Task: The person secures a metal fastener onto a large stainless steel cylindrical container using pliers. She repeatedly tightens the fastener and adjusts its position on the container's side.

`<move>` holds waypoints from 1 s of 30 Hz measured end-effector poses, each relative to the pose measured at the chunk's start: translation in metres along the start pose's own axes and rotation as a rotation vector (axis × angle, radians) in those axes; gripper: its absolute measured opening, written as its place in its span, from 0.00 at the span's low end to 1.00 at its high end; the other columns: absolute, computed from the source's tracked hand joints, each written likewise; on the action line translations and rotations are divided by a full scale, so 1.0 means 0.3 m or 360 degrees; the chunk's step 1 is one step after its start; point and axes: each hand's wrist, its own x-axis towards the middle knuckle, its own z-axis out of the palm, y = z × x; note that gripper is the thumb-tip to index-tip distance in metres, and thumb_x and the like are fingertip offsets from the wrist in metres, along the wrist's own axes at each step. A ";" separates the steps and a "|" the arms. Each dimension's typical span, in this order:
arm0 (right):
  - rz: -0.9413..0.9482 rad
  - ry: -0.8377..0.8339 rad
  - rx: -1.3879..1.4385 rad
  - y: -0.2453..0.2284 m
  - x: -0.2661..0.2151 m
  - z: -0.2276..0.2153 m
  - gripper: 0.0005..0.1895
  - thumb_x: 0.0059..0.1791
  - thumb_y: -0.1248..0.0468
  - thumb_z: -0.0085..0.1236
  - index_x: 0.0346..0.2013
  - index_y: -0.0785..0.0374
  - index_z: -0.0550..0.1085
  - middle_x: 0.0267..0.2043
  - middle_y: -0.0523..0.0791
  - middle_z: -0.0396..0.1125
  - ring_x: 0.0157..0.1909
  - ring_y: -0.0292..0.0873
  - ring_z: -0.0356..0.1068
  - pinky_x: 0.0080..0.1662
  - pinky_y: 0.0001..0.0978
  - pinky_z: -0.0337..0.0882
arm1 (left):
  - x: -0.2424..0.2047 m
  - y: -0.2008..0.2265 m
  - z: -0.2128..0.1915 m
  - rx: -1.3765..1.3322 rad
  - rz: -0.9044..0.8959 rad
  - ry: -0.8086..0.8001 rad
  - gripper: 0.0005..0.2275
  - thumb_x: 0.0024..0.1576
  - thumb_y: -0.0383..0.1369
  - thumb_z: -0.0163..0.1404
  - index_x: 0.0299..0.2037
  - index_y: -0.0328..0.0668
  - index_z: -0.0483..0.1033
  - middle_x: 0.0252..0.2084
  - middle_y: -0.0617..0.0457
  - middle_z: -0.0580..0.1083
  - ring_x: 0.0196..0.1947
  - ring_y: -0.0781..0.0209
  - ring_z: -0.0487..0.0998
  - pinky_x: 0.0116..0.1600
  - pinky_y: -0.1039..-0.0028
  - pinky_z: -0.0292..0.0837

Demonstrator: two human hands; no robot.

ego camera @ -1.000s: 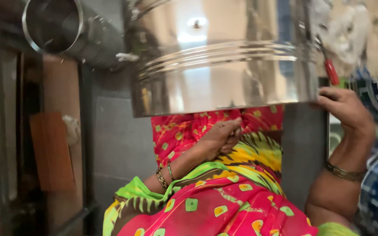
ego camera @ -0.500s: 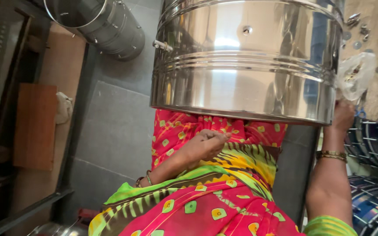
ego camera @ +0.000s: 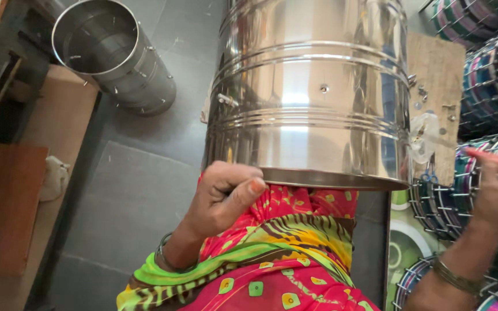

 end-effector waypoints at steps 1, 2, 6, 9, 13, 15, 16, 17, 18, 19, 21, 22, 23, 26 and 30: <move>-0.0034 -0.0010 0.0109 -0.072 -0.008 0.003 0.14 0.53 0.67 0.69 0.48 0.68 0.74 0.42 0.44 0.72 0.40 0.40 0.73 0.43 0.31 0.72 | 0.019 0.016 0.004 0.0113 0.0077 0.0108 0.18 0.68 0.32 0.46 0.24 0.34 0.60 0.21 0.56 0.56 0.22 0.70 0.55 0.28 0.70 0.50; -0.0075 -0.0027 0.0195 -0.141 -0.024 0.004 0.14 0.53 0.67 0.69 0.48 0.68 0.74 0.42 0.44 0.72 0.40 0.40 0.72 0.43 0.32 0.72 | 0.042 0.025 0.009 0.0225 0.0153 0.0217 0.18 0.68 0.31 0.46 0.24 0.34 0.60 0.20 0.55 0.55 0.21 0.69 0.55 0.28 0.69 0.50; -0.0273 -0.0164 0.0378 -0.370 -0.054 0.056 0.13 0.53 0.67 0.68 0.48 0.68 0.73 0.42 0.45 0.71 0.40 0.42 0.72 0.44 0.33 0.73 | 0.148 0.017 0.046 0.0361 0.0375 0.0316 0.19 0.67 0.30 0.50 0.23 0.34 0.59 0.21 0.52 0.54 0.21 0.67 0.53 0.29 0.67 0.49; -0.0389 -0.0268 0.0408 -0.496 -0.085 0.090 0.13 0.53 0.67 0.67 0.47 0.68 0.72 0.42 0.45 0.71 0.41 0.43 0.72 0.44 0.35 0.73 | 0.227 -0.020 0.081 0.0386 0.0439 0.0326 0.19 0.66 0.31 0.51 0.22 0.35 0.61 0.20 0.51 0.55 0.20 0.64 0.54 0.29 0.66 0.50; -0.0517 -0.0357 0.0364 -0.632 -0.117 0.120 0.13 0.53 0.68 0.66 0.47 0.68 0.71 0.42 0.46 0.70 0.41 0.44 0.72 0.45 0.37 0.73 | 0.249 -0.052 0.098 0.0462 0.0469 0.0219 0.19 0.65 0.32 0.53 0.23 0.36 0.62 0.21 0.48 0.57 0.20 0.58 0.57 0.29 0.64 0.54; -0.0587 -0.0390 0.0327 -0.696 -0.112 0.138 0.13 0.53 0.68 0.66 0.47 0.68 0.71 0.41 0.46 0.70 0.41 0.45 0.72 0.45 0.37 0.73 | 0.238 -0.054 0.094 0.0497 0.0487 0.0171 0.19 0.65 0.32 0.54 0.23 0.37 0.62 0.21 0.48 0.58 0.20 0.55 0.59 0.29 0.64 0.55; -0.0627 -0.0408 0.0311 -0.727 -0.107 0.150 0.13 0.53 0.68 0.66 0.47 0.68 0.70 0.41 0.47 0.70 0.41 0.45 0.72 0.45 0.38 0.73 | 0.231 -0.051 0.092 0.0520 0.0492 0.0159 0.18 0.64 0.32 0.54 0.23 0.37 0.63 0.21 0.48 0.59 0.20 0.54 0.61 0.29 0.64 0.56; -0.0667 -0.0426 0.0291 -0.757 -0.094 0.165 0.13 0.53 0.68 0.65 0.46 0.68 0.70 0.41 0.47 0.70 0.41 0.45 0.72 0.45 0.38 0.73 | 0.228 -0.048 0.089 0.0545 0.0500 0.0153 0.18 0.64 0.32 0.55 0.23 0.37 0.64 0.20 0.48 0.60 0.20 0.52 0.62 0.29 0.64 0.57; -0.0709 -0.0444 0.0277 -0.786 -0.079 0.179 0.13 0.53 0.68 0.65 0.46 0.68 0.70 0.41 0.47 0.69 0.42 0.46 0.72 0.45 0.39 0.73 | 0.229 -0.045 0.086 0.0545 0.0501 0.0133 0.18 0.64 0.32 0.55 0.23 0.37 0.63 0.20 0.48 0.60 0.20 0.52 0.63 0.29 0.63 0.57; -0.0743 -0.0465 0.0255 -0.812 -0.066 0.198 0.12 0.53 0.68 0.65 0.46 0.68 0.70 0.41 0.47 0.69 0.42 0.46 0.72 0.45 0.39 0.74 | 0.228 -0.041 0.083 0.0548 0.0500 0.0118 0.18 0.64 0.32 0.55 0.22 0.37 0.63 0.20 0.47 0.60 0.19 0.52 0.63 0.29 0.63 0.57; -0.0817 -0.0505 0.0226 -0.860 -0.033 0.240 0.12 0.53 0.68 0.65 0.46 0.68 0.69 0.41 0.47 0.69 0.42 0.47 0.72 0.46 0.40 0.74 | 0.227 -0.033 0.079 0.0544 0.0495 0.0089 0.18 0.64 0.32 0.55 0.22 0.38 0.63 0.20 0.48 0.60 0.19 0.52 0.63 0.28 0.63 0.57; -0.0850 -0.0522 0.0218 -0.882 -0.016 0.260 0.12 0.53 0.68 0.64 0.46 0.68 0.69 0.41 0.48 0.69 0.42 0.47 0.72 0.46 0.41 0.74 | 0.227 -0.029 0.079 0.0538 0.0493 0.0075 0.18 0.63 0.32 0.55 0.22 0.38 0.64 0.20 0.48 0.60 0.19 0.52 0.63 0.28 0.64 0.57; -0.0872 -0.0532 0.0207 -0.901 -0.010 0.275 0.12 0.53 0.68 0.64 0.46 0.68 0.69 0.41 0.48 0.69 0.42 0.47 0.72 0.46 0.41 0.74 | 0.224 -0.025 0.078 0.0533 0.0490 0.0066 0.18 0.63 0.32 0.55 0.22 0.38 0.64 0.20 0.48 0.61 0.19 0.52 0.63 0.28 0.64 0.57; -0.0928 -0.0563 0.0175 -0.944 0.005 0.318 0.12 0.53 0.69 0.63 0.45 0.67 0.68 0.41 0.48 0.68 0.42 0.48 0.72 0.46 0.42 0.74 | 0.217 -0.021 0.078 0.0476 0.0469 0.0026 0.17 0.64 0.32 0.55 0.23 0.38 0.64 0.20 0.49 0.62 0.20 0.54 0.65 0.28 0.64 0.57; -0.0969 -0.0597 0.0134 -0.974 0.017 0.358 0.12 0.53 0.69 0.62 0.45 0.67 0.67 0.41 0.49 0.67 0.43 0.50 0.72 0.47 0.44 0.74 | 0.211 -0.020 0.078 0.0456 0.0499 0.0027 0.17 0.63 0.32 0.56 0.24 0.38 0.65 0.21 0.48 0.61 0.21 0.52 0.64 0.29 0.64 0.57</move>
